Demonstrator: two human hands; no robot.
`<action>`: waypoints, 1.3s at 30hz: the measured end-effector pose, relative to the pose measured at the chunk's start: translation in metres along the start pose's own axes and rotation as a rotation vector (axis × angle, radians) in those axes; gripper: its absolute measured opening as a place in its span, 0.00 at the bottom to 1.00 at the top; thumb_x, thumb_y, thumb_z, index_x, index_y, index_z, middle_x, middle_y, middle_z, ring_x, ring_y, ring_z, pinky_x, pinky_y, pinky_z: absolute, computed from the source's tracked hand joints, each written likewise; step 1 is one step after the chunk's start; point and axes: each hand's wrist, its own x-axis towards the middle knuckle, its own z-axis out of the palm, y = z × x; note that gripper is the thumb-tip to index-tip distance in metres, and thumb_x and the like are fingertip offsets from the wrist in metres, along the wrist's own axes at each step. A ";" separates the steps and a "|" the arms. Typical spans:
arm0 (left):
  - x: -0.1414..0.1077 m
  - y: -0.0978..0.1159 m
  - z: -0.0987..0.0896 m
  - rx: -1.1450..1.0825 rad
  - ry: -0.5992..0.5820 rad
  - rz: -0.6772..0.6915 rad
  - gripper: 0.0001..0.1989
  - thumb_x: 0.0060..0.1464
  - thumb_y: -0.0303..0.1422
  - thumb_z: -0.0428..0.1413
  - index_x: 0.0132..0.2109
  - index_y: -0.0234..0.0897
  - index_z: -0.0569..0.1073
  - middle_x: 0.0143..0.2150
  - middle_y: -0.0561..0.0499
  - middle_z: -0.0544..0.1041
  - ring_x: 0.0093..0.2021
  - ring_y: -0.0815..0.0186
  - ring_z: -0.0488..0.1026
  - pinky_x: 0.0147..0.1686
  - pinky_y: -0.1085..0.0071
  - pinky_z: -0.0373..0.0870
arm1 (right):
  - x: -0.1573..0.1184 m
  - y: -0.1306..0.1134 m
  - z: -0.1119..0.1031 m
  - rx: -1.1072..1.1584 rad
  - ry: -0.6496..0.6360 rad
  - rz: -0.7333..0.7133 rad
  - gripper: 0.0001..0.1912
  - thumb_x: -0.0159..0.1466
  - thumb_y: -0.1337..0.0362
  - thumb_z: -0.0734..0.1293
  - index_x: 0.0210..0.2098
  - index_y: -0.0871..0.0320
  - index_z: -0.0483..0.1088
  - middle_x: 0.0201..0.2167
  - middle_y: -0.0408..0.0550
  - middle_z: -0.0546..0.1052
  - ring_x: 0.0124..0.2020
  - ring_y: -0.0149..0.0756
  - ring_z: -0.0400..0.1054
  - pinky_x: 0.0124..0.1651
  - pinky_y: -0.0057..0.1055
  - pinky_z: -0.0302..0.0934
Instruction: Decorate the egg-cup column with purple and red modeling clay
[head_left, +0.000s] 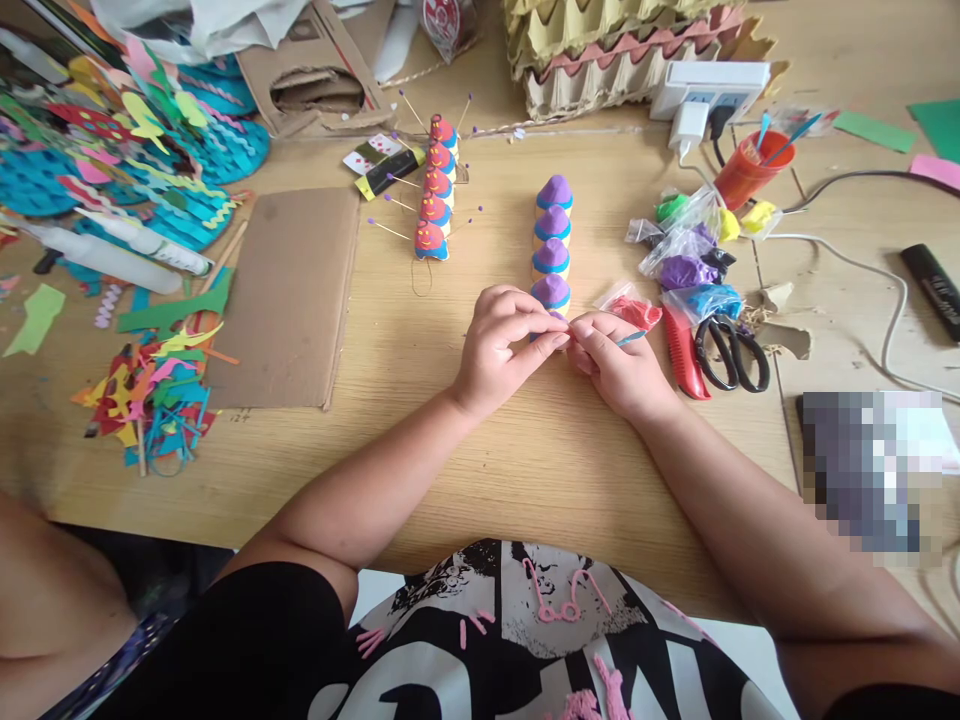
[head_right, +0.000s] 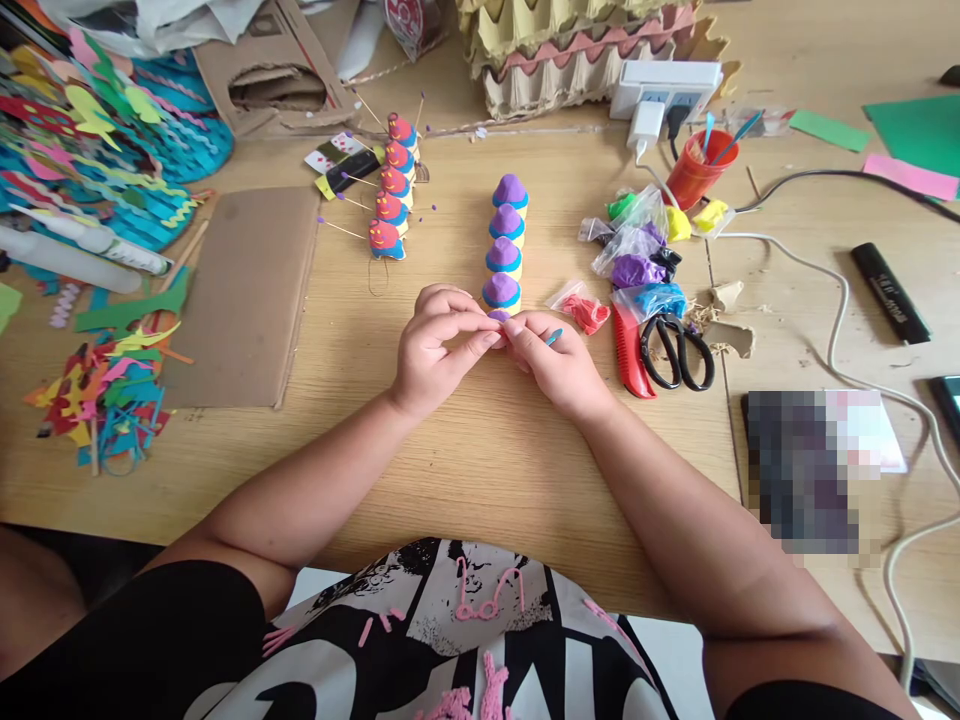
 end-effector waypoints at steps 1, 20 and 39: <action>0.000 0.000 0.000 -0.010 0.009 0.008 0.09 0.69 0.41 0.60 0.44 0.45 0.83 0.39 0.51 0.80 0.47 0.63 0.75 0.55 0.60 0.74 | 0.000 0.000 0.000 0.008 -0.007 -0.003 0.20 0.71 0.47 0.71 0.30 0.56 0.75 0.20 0.38 0.63 0.23 0.28 0.50 0.28 0.32 0.44; 0.001 0.004 -0.001 -0.068 0.008 -0.001 0.07 0.70 0.36 0.60 0.45 0.44 0.83 0.39 0.51 0.80 0.47 0.63 0.76 0.55 0.60 0.74 | 0.000 0.002 -0.002 0.015 -0.033 -0.026 0.14 0.69 0.52 0.73 0.34 0.56 0.77 0.21 0.38 0.65 0.23 0.28 0.52 0.28 0.31 0.45; 0.000 0.005 -0.002 0.069 -0.009 0.009 0.07 0.69 0.38 0.59 0.45 0.46 0.82 0.41 0.51 0.79 0.48 0.61 0.74 0.56 0.58 0.72 | 0.000 0.005 -0.004 0.019 0.020 -0.026 0.13 0.67 0.53 0.74 0.33 0.56 0.77 0.20 0.38 0.64 0.23 0.29 0.52 0.27 0.31 0.45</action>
